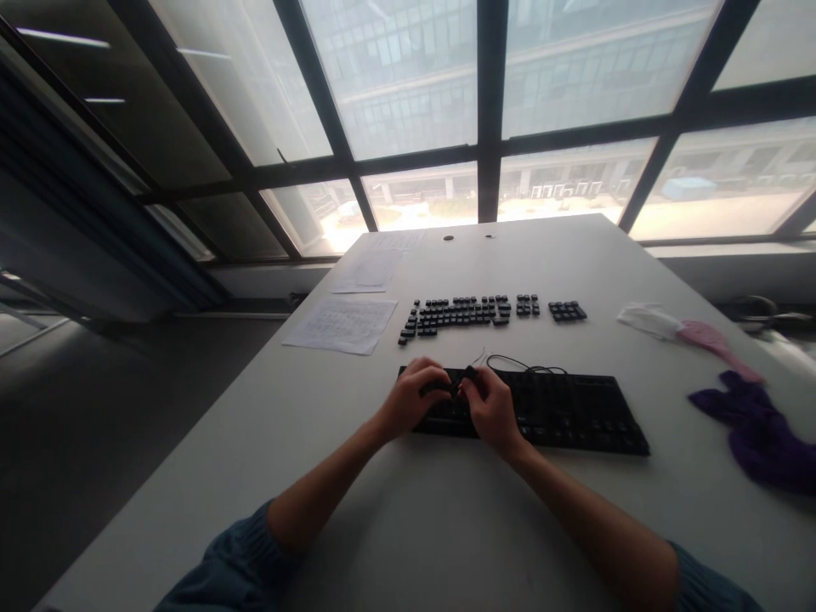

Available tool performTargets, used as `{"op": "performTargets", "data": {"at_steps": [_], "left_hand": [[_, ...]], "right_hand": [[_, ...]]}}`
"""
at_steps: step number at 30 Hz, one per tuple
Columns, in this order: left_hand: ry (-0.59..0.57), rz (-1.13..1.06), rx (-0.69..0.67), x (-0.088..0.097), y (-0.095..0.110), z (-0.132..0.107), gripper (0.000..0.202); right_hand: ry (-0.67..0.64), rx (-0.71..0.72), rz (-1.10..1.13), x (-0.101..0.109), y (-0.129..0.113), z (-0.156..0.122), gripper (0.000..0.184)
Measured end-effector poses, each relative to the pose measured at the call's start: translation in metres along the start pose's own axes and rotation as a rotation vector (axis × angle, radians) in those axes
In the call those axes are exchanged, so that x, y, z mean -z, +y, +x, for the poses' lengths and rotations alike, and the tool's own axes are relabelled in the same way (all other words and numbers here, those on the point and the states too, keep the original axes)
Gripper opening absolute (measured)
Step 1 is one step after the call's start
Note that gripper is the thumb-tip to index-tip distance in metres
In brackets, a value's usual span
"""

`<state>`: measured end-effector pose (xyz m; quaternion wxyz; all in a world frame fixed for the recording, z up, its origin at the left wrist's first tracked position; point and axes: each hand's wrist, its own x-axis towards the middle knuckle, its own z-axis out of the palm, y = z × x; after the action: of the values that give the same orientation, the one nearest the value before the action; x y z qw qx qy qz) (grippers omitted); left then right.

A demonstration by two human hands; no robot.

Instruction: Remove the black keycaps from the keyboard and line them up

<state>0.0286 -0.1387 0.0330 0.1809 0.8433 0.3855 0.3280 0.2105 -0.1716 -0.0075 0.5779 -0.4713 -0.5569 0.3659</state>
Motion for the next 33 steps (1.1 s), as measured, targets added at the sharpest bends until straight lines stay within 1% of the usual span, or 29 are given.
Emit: {"op": "performTargets", "data": {"at_steps": [2, 4, 6, 8, 10, 12, 16, 20, 23, 26, 28, 30, 31, 33], "left_hand": [[0.041, 0.010, 0.029, 0.005, -0.013, 0.024, 0.010], [0.077, 0.090, 0.045, 0.007, -0.034, 0.052, 0.010], [0.079, 0.196, 0.064, 0.003, -0.057, 0.077, 0.010], [0.075, 0.296, 0.098, -0.005, -0.079, 0.097, 0.012], [0.075, 0.370, 0.140, -0.014, -0.096, 0.109, 0.015], [0.074, 0.407, 0.185, -0.021, -0.108, 0.114, 0.016], [0.072, 0.417, 0.255, -0.029, -0.119, 0.113, 0.016], [0.072, 0.405, 0.293, -0.031, -0.123, 0.111, 0.015], [0.079, 0.381, 0.313, -0.029, -0.121, 0.111, 0.022], [0.151, 0.336, 0.283, -0.019, -0.114, 0.109, 0.031], [0.241, 0.307, 0.231, -0.007, -0.104, 0.104, 0.030], [0.325, 0.287, 0.190, 0.005, -0.089, 0.093, 0.023], [0.354, 0.278, 0.181, 0.009, -0.080, 0.085, 0.019], [0.372, 0.251, 0.176, 0.014, -0.059, 0.065, 0.015]], "right_hand": [[-0.008, 0.000, 0.010, 0.000, 0.002, 0.000, 0.011], [-0.021, 0.014, -0.010, 0.000, 0.004, 0.000, 0.011], [-0.029, 0.023, -0.038, 0.000, 0.005, 0.000, 0.012], [-0.034, 0.024, -0.050, 0.000, 0.005, -0.001, 0.013], [-0.039, 0.022, -0.048, 0.000, 0.004, -0.001, 0.012], [-0.047, 0.017, -0.045, 0.001, 0.004, -0.001, 0.012], [-0.054, 0.010, -0.044, 0.001, 0.004, 0.000, 0.011], [-0.053, 0.016, -0.043, 0.001, 0.003, 0.000, 0.012], [-0.052, 0.012, -0.029, 0.001, 0.003, 0.001, 0.013], [-0.031, -0.010, 0.018, 0.001, 0.003, 0.002, 0.014], [0.002, -0.024, 0.075, 0.001, 0.002, 0.003, 0.016], [0.046, -0.031, 0.125, 0.001, 0.000, 0.005, 0.017], [0.066, -0.034, 0.136, 0.001, -0.001, 0.005, 0.017], [0.088, -0.036, 0.124, 0.003, -0.004, 0.007, 0.016]]}}
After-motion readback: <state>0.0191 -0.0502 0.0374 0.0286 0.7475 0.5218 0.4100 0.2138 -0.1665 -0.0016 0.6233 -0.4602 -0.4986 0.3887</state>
